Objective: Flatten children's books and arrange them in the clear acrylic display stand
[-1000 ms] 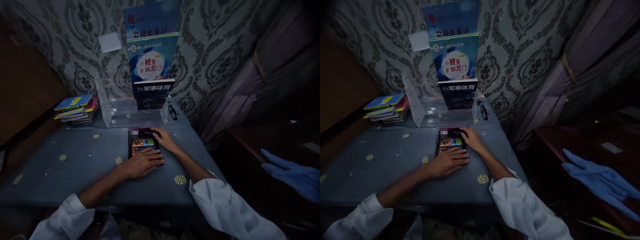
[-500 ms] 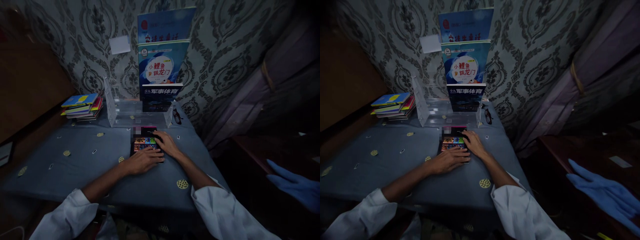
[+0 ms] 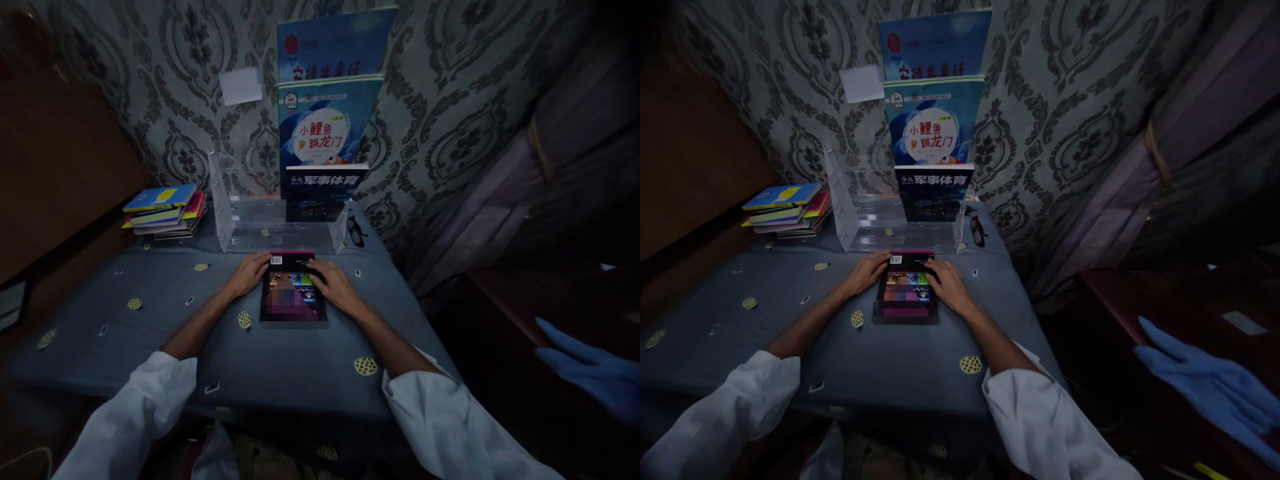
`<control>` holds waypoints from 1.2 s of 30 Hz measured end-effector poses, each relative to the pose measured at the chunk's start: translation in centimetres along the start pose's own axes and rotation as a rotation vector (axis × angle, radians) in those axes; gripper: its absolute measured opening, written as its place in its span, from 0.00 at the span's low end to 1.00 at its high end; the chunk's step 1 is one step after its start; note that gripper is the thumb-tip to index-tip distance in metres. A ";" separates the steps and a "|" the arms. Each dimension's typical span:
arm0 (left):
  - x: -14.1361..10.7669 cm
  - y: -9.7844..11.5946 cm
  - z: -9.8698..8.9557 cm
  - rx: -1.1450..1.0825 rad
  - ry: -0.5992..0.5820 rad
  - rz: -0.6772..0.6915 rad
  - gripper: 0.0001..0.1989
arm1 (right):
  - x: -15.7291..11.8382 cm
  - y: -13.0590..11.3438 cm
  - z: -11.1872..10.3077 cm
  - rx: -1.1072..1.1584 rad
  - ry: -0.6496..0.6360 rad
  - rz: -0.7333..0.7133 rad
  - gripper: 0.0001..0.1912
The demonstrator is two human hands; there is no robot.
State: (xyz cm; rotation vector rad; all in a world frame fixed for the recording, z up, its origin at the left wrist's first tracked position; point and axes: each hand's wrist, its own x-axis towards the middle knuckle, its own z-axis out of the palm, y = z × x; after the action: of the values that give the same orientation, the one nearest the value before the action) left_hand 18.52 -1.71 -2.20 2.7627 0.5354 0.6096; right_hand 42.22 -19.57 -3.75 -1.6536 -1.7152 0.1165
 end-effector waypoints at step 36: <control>-13.1 11.6 -3.2 0.102 -0.059 0.324 0.19 | -1.7 -2.9 2.2 -0.109 0.018 0.093 0.22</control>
State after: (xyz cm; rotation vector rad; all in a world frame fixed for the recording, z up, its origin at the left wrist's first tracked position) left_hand 9.50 -16.88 -0.23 2.9791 0.1069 0.5804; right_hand 38.44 -20.65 -4.49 -1.8091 -1.6574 0.0530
